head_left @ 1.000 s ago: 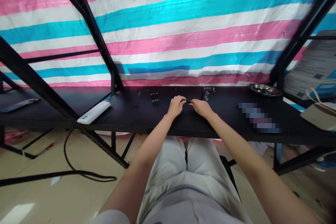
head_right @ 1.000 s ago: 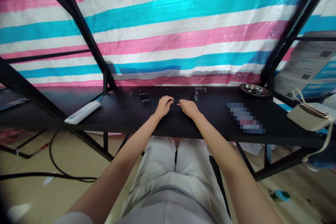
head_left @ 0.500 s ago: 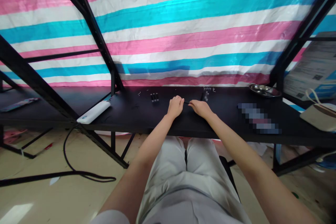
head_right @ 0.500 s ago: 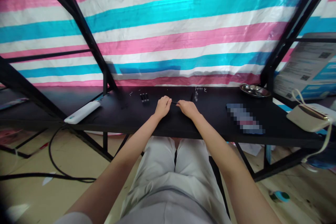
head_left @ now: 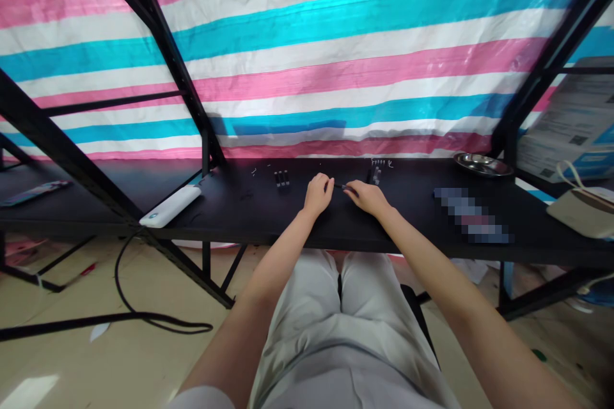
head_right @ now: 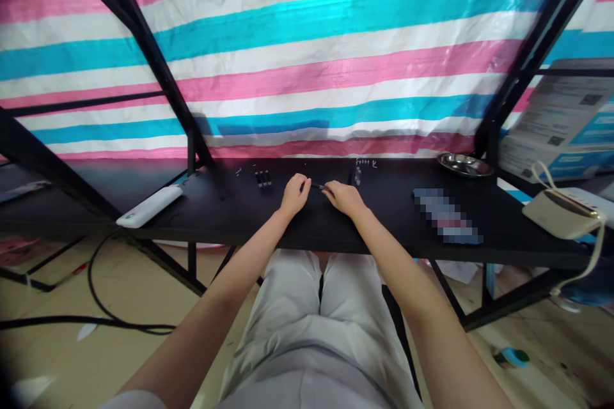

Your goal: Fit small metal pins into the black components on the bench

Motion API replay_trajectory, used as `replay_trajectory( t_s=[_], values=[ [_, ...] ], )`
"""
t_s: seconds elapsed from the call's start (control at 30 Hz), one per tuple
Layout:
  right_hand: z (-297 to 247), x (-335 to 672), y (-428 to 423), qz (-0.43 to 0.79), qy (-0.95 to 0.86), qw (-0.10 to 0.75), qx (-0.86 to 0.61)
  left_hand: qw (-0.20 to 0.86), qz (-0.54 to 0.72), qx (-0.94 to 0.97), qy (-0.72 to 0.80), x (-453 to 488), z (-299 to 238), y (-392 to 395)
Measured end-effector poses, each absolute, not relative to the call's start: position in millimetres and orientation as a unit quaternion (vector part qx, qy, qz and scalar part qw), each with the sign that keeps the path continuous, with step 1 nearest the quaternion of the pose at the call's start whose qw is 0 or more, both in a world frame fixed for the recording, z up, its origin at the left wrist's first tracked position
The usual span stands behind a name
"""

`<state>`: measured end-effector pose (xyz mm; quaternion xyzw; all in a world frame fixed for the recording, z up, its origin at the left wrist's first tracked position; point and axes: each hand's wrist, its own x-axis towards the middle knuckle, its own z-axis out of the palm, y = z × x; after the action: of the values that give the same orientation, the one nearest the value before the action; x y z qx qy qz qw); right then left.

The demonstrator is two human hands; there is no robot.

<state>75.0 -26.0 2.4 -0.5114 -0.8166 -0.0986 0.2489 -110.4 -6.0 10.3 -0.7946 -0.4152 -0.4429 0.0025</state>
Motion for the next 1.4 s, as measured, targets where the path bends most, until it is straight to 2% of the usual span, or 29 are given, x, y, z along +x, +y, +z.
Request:
replay_trajectory(
  t_s=[0.3,0.43,0.53,0.77,1.0,1.27,1.4],
  values=[
    [1,75,-24,-0.13,-0.813,0.202,-0.53,0.004,-0.482,-0.786,-0.387,-112,8,-2],
    [1,74,-25,-0.161,-0.789,0.242,-0.541,0.018,-0.506,-0.764,-0.4,-115,6,3],
    [2,71,-27,-0.182,-0.796,0.275,-0.507,0.02,-0.477,-0.788,-0.39,-114,4,2],
    [-3,68,-23,-0.213,-0.822,0.25,-0.466,0.062,-0.353,-0.868,-0.343,-101,6,-13],
    [-2,70,-24,-0.211,-0.822,0.257,-0.462,0.086,-0.322,-0.88,-0.337,-100,7,-16],
    [-6,72,-23,-0.162,-0.833,0.241,-0.47,0.029,-0.361,-0.874,-0.324,-99,8,-19],
    [-5,77,-21,-0.114,-0.821,0.276,-0.487,-0.022,-0.428,-0.837,-0.34,-103,8,-16]
  ],
)
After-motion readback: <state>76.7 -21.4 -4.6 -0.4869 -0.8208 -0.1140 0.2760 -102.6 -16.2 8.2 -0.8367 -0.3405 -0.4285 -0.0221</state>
